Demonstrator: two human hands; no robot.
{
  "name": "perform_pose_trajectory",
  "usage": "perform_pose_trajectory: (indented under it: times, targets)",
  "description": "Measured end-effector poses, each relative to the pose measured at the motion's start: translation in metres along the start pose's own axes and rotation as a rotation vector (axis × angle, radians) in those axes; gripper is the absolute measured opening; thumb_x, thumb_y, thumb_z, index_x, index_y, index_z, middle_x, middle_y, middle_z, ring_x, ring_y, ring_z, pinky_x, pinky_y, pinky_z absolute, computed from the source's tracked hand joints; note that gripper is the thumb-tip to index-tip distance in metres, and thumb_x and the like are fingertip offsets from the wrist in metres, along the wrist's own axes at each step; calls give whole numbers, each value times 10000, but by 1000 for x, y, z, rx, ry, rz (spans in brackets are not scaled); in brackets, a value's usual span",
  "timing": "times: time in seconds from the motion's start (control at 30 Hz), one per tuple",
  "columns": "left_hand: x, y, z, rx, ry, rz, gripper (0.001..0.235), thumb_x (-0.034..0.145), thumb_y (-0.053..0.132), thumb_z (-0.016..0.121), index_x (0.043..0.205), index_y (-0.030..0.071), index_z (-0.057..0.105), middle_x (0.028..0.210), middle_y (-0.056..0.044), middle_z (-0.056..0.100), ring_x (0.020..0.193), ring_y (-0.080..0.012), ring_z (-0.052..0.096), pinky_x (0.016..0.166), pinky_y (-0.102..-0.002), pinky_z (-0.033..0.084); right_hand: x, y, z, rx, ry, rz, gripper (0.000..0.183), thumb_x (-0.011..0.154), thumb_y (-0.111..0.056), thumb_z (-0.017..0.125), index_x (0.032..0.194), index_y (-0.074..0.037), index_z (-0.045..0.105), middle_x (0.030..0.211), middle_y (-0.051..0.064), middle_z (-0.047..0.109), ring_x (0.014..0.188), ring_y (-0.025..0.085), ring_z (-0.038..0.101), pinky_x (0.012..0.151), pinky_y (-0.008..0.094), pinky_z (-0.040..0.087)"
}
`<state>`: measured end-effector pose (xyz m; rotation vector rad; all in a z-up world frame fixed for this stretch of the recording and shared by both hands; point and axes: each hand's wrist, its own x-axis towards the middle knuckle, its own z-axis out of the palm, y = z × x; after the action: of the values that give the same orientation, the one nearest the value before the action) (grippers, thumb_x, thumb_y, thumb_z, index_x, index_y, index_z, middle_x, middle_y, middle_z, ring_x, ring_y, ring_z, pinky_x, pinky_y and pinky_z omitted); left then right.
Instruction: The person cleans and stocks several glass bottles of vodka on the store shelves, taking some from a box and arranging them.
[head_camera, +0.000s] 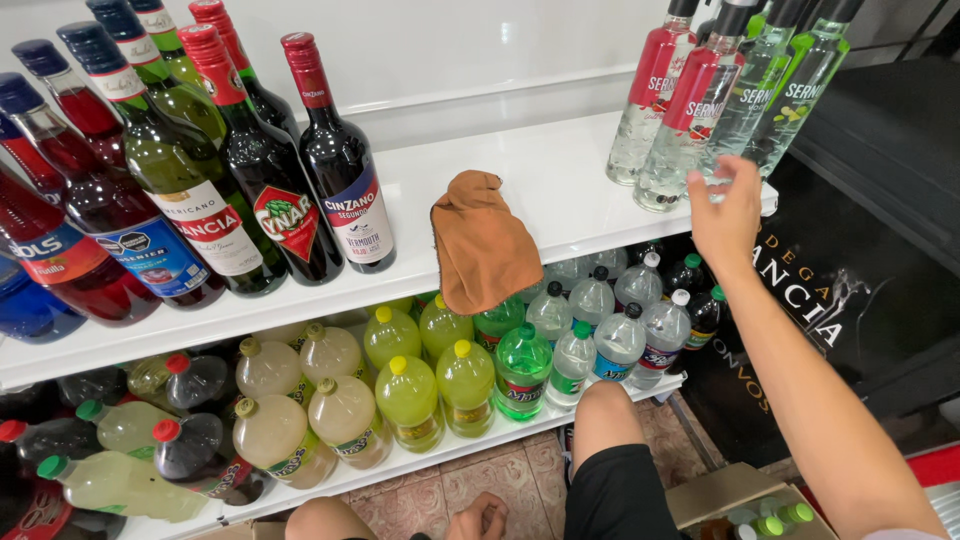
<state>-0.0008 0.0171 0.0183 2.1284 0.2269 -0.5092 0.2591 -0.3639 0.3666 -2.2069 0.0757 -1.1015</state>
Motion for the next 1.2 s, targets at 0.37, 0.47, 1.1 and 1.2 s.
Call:
perform_pose_trajectory:
  times: [0.37,0.47,1.1,1.2]
  targets:
    - [-7,6,1,-64,-27,180,136,916,379,641,875,284,730,626,121,714,578,-26,632,639,-192,525,-275,116,-62,-161,-476,453,366,999,-385,559,1147,-90,715,1200,123,674,1067,251,694,923,390,546]
    - [-9,14,3,6,-42,164,144,913,407,632,866,298,714,621,126,656,580,-38,597,636,-214,499,-343,141,-91,-232,-617,685,452,988,-452,530,1208,-111,730,1213,111,692,1140,253,670,952,398,514]
    - [-30,51,-3,-49,-154,289,213,940,344,607,913,190,753,615,35,743,590,-95,681,675,-252,542,-577,154,-190,-386,-635,1034,264,867,-340,607,926,-195,819,1047,-24,828,1036,171,762,957,303,543]
    - [-55,105,-16,-153,-223,216,294,977,342,578,933,116,761,673,-23,763,621,-122,716,658,-276,549,-593,142,-198,-392,-665,1097,274,873,-373,576,951,-240,803,1052,-46,827,1044,184,760,945,311,540]
